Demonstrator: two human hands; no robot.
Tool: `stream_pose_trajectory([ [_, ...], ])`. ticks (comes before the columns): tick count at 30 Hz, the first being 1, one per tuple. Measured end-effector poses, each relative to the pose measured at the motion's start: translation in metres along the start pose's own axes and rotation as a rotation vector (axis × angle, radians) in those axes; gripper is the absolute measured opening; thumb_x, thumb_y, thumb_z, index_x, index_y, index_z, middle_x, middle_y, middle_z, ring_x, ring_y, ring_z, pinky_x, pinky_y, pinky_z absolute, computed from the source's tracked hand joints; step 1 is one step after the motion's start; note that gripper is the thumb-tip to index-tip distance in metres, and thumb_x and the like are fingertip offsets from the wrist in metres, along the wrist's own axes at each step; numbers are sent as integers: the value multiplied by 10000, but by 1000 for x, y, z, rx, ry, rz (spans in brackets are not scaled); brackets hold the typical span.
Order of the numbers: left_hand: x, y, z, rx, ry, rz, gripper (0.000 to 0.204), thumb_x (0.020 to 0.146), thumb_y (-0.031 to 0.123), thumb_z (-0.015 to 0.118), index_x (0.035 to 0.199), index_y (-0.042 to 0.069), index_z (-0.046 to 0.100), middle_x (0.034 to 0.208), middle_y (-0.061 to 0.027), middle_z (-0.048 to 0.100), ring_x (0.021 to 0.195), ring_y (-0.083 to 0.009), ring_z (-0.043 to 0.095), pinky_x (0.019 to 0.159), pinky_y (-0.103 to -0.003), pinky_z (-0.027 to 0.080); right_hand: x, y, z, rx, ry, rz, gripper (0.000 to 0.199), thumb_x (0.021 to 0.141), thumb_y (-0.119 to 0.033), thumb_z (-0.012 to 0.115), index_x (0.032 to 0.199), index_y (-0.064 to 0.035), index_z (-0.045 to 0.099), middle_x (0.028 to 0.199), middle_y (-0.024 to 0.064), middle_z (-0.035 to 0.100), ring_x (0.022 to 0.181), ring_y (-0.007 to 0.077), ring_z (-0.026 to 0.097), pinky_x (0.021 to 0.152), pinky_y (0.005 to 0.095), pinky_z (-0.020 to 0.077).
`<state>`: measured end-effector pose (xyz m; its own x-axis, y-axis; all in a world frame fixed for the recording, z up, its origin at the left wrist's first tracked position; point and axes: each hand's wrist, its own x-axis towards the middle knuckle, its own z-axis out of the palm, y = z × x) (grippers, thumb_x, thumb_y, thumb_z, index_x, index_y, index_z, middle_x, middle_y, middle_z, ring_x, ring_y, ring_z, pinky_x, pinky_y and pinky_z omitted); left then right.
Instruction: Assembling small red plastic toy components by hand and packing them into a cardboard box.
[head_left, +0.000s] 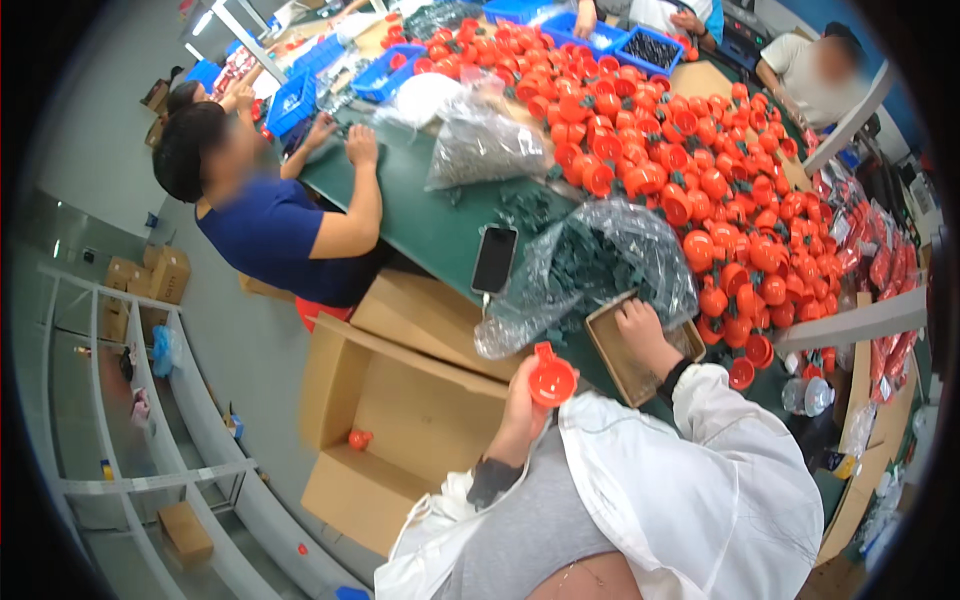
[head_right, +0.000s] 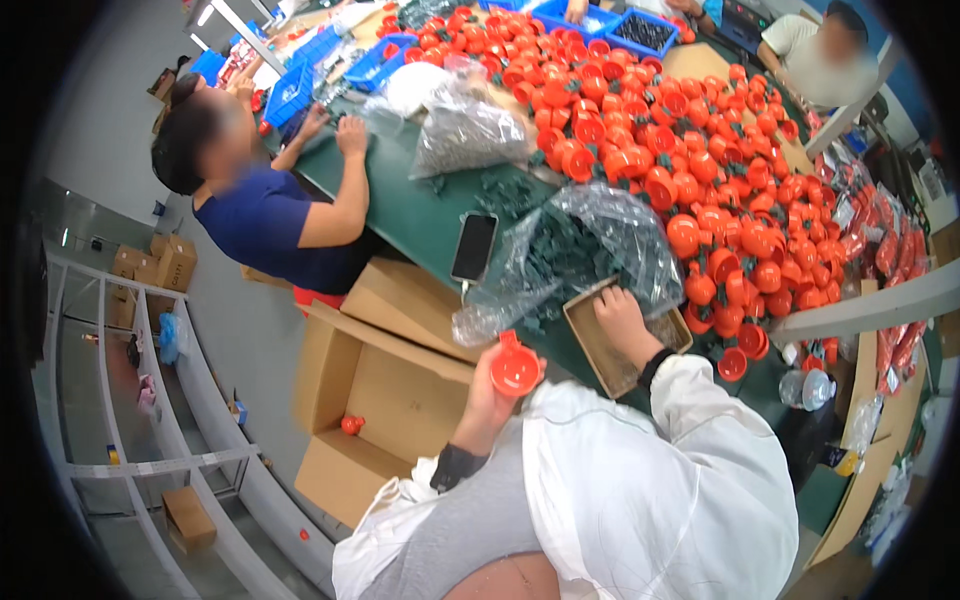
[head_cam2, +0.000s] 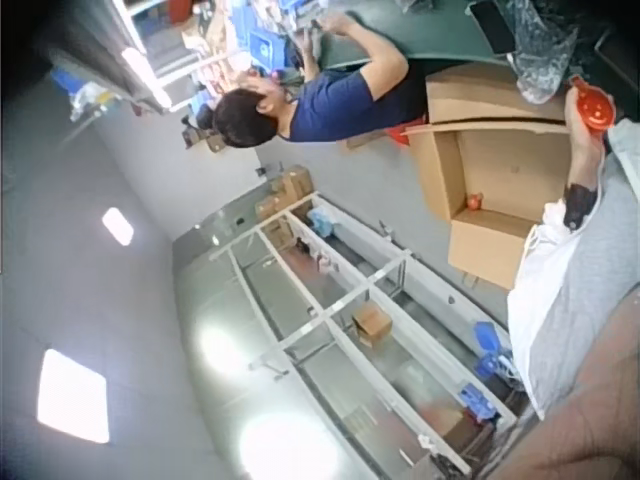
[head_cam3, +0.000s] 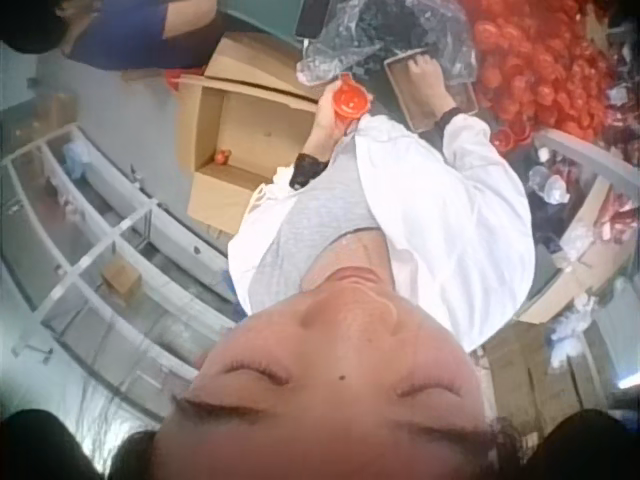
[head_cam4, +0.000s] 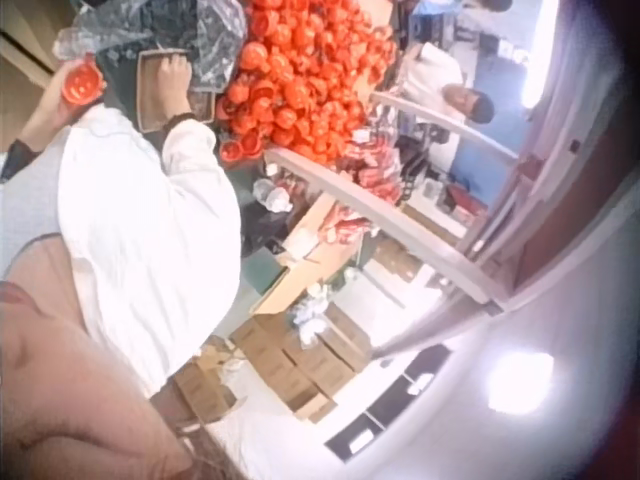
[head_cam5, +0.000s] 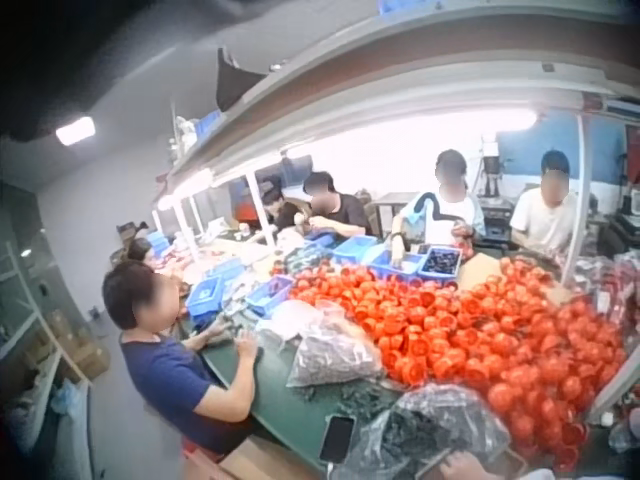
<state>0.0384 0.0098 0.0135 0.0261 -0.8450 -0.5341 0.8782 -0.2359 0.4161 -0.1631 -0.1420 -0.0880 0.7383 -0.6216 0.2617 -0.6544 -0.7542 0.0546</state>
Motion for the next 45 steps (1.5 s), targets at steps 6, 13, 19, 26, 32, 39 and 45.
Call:
stream_pose_trajectory([
  [6,6,-17,16,278,80,189,239,901,182,444,995,-21,527,958,-131,614,872,-171,600,785,-274,471,-4,-8,-18,203,-6,184,68,663,-103,552,723,-71,544,781,72,495,791,232,497,689,332,387],
  [13,11,-30,13,373,136,155,230,893,185,462,975,-12,547,944,-118,622,859,-153,597,774,-255,466,-14,-2,-7,307,-20,95,55,672,-98,541,713,-65,557,765,70,502,794,232,486,715,336,378],
  [19,20,-42,1,407,155,113,222,891,177,466,998,-1,545,907,-76,615,810,-113,578,734,-234,458,-14,-4,-15,235,-54,43,47,659,-111,575,656,-71,549,768,64,505,809,229,484,739,339,371],
  [26,19,-48,12,577,164,260,191,877,109,490,1038,7,490,953,-79,578,868,-122,560,765,-234,455,6,-30,-90,1241,-112,511,120,734,-73,638,806,22,617,712,108,620,646,164,615,583,272,477],
  [32,18,-49,18,707,108,402,206,862,66,517,1051,0,471,954,-76,562,876,-112,536,775,-232,442,13,-47,-119,1190,5,270,93,706,-41,654,785,-6,619,717,98,593,664,210,591,620,295,461],
  [39,15,-50,20,719,78,426,227,855,58,528,1066,1,463,970,-83,558,887,-119,533,773,-237,445,11,-51,-112,1060,118,149,82,691,-28,648,761,-17,606,742,100,574,714,265,564,636,329,449],
  [45,14,-49,19,743,72,417,227,851,53,532,1062,0,468,976,-85,561,884,-118,535,768,-236,447,12,-52,-115,1123,52,203,80,698,-35,637,768,-18,602,744,99,566,722,273,556,652,350,441],
])
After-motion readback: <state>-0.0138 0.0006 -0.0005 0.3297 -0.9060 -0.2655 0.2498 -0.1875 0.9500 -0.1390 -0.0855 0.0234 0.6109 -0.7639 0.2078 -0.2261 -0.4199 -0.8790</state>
